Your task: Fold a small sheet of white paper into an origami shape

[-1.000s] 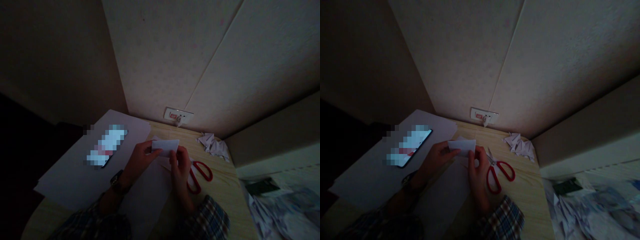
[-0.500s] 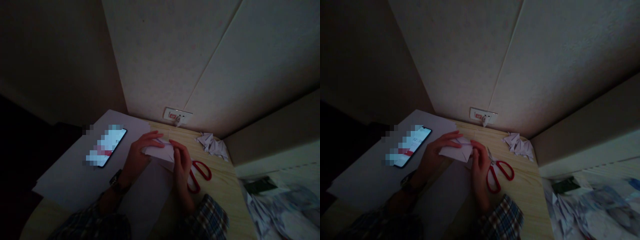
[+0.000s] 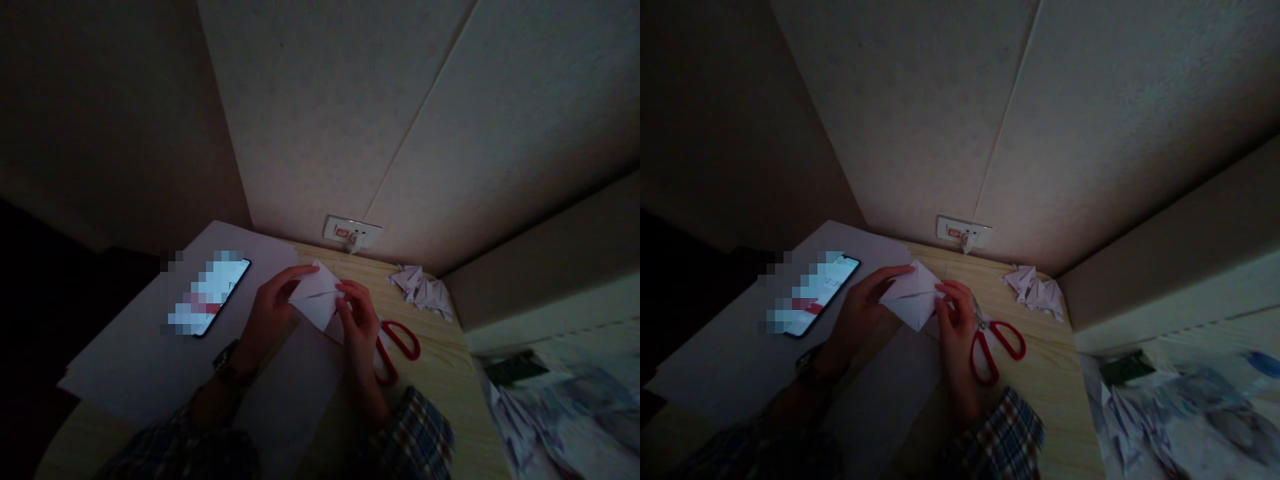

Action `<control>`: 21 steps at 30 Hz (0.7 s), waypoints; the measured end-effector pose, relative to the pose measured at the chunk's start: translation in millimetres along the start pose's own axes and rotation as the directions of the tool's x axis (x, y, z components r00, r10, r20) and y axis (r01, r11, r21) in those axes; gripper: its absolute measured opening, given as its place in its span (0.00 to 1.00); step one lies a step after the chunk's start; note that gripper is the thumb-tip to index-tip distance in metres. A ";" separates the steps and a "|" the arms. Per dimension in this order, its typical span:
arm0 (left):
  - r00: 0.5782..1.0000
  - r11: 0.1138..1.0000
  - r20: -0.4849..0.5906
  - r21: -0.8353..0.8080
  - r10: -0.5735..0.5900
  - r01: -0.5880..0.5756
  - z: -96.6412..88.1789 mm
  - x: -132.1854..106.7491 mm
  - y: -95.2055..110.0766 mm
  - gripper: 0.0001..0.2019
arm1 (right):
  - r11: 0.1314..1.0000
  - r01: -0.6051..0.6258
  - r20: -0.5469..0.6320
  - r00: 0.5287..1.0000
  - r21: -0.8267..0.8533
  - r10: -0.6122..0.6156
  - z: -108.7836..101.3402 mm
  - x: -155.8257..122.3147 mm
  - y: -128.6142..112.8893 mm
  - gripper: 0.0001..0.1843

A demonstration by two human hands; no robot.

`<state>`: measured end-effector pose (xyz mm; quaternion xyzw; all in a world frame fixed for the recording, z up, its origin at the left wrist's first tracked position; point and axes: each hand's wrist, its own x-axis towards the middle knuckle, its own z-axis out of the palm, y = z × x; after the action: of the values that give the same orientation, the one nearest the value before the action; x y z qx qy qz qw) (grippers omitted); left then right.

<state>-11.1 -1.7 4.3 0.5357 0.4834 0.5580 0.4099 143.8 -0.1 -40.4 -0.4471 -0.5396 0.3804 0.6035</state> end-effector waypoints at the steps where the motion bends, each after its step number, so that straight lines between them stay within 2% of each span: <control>1: 0.999 0.999 -0.007 -0.026 -0.038 0.038 0.0 0.0 0.0 0.14 | 1.000 0.018 -0.006 1.000 -0.022 -0.018 -0.5 0.2 0.1 0.07; 3: 0.995 0.994 -0.026 -0.047 -0.101 0.100 -0.1 -0.4 0.3 0.13 | 0.997 0.049 -0.014 0.999 -0.058 -0.050 -1.0 0.3 -0.4 0.08; 6: 0.988 0.986 -0.023 -0.068 -0.152 0.150 -0.2 -0.7 0.6 0.19 | 0.992 0.087 -0.016 0.996 -0.095 -0.089 -1.1 -0.5 -1.7 0.09; 9: 0.992 0.990 0.026 -0.067 -0.122 0.123 -0.4 1.0 -0.1 0.15 | 0.989 0.095 -0.003 0.995 -0.116 -0.096 -0.9 -1.9 -3.3 0.10; 12: 0.989 0.989 0.073 -0.065 -0.126 0.130 -0.2 3.0 -0.5 0.16 | 0.989 0.081 0.023 0.997 -0.128 -0.078 -0.2 -3.3 -5.4 0.09; 21: 0.990 0.992 0.074 0.002 -0.124 0.124 3.7 1.7 -0.8 0.13 | 0.993 0.012 0.067 0.998 -0.119 -0.004 2.9 -6.7 -2.6 0.12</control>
<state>-7.6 0.4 3.7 0.5242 0.4996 0.5119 0.4620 140.0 -6.8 -40.0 -0.4673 -0.5832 0.3596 0.5587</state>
